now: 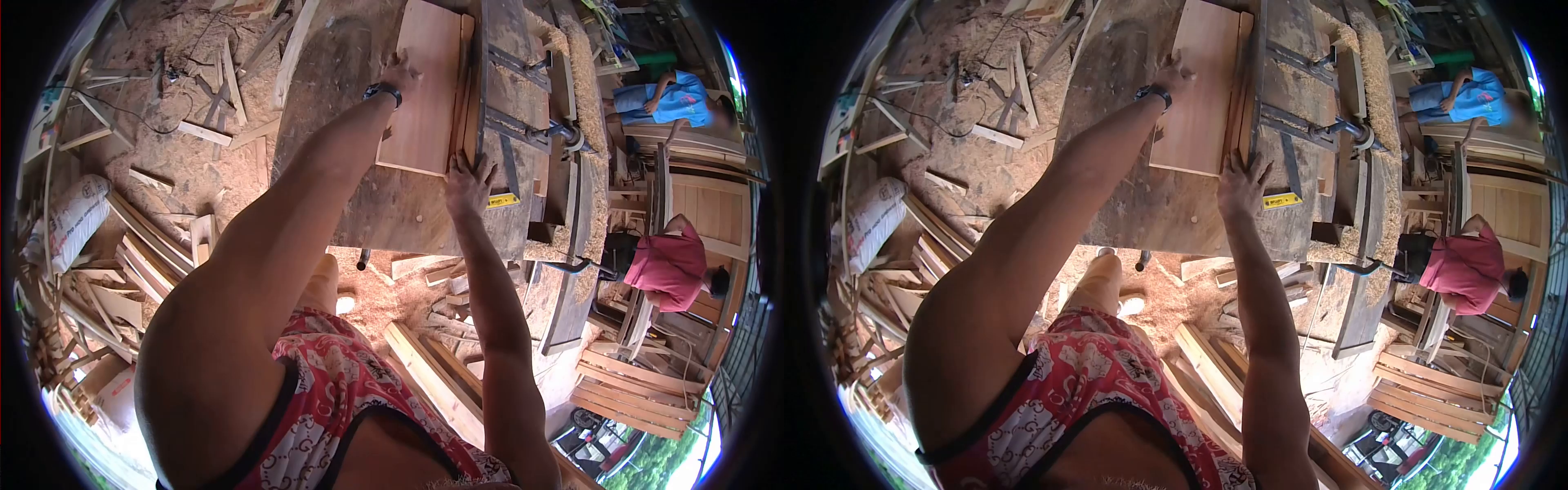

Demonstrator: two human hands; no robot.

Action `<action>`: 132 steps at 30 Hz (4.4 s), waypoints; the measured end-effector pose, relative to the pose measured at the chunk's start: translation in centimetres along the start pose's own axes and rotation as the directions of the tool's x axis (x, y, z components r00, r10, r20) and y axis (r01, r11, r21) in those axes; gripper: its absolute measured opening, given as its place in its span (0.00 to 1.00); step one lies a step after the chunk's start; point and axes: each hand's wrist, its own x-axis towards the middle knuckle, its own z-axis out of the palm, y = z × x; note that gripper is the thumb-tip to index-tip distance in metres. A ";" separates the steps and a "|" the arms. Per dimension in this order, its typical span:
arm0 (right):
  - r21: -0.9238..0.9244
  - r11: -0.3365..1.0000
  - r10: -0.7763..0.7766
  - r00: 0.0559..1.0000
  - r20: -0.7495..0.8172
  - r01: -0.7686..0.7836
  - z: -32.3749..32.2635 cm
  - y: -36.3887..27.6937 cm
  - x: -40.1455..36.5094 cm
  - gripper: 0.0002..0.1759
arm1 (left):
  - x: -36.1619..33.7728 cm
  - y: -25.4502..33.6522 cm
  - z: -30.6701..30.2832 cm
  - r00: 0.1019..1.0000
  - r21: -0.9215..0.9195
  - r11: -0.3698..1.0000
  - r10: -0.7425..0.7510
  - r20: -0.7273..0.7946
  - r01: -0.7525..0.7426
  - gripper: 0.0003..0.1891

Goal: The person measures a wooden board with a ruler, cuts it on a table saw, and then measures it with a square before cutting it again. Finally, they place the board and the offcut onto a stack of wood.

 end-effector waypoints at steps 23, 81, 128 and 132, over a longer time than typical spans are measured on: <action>-0.128 0.992 -0.013 0.999 0.049 0.019 -0.4 -0.6 -1.2 0.31 | -1.4 -0.3 0.2 0.998 0.062 0.997 0.055 -0.039 -0.052 0.47; 0.748 0.315 0.495 0.773 0.396 -0.585 2.6 -1.5 -47.5 0.31 | -52.0 -1.1 -10.1 0.869 -0.520 0.750 -0.145 0.473 0.408 0.21; 0.637 0.092 0.631 0.540 0.557 -0.765 14.4 12.9 -54.7 0.68 | -54.3 -2.8 -21.2 0.658 -0.409 0.748 -0.050 0.751 0.523 0.18; 0.704 0.511 0.713 0.701 -0.025 -0.493 5.3 14.6 -47.2 0.50 | -53.6 -0.1 -23.0 0.703 -0.396 0.855 0.053 0.709 0.335 0.26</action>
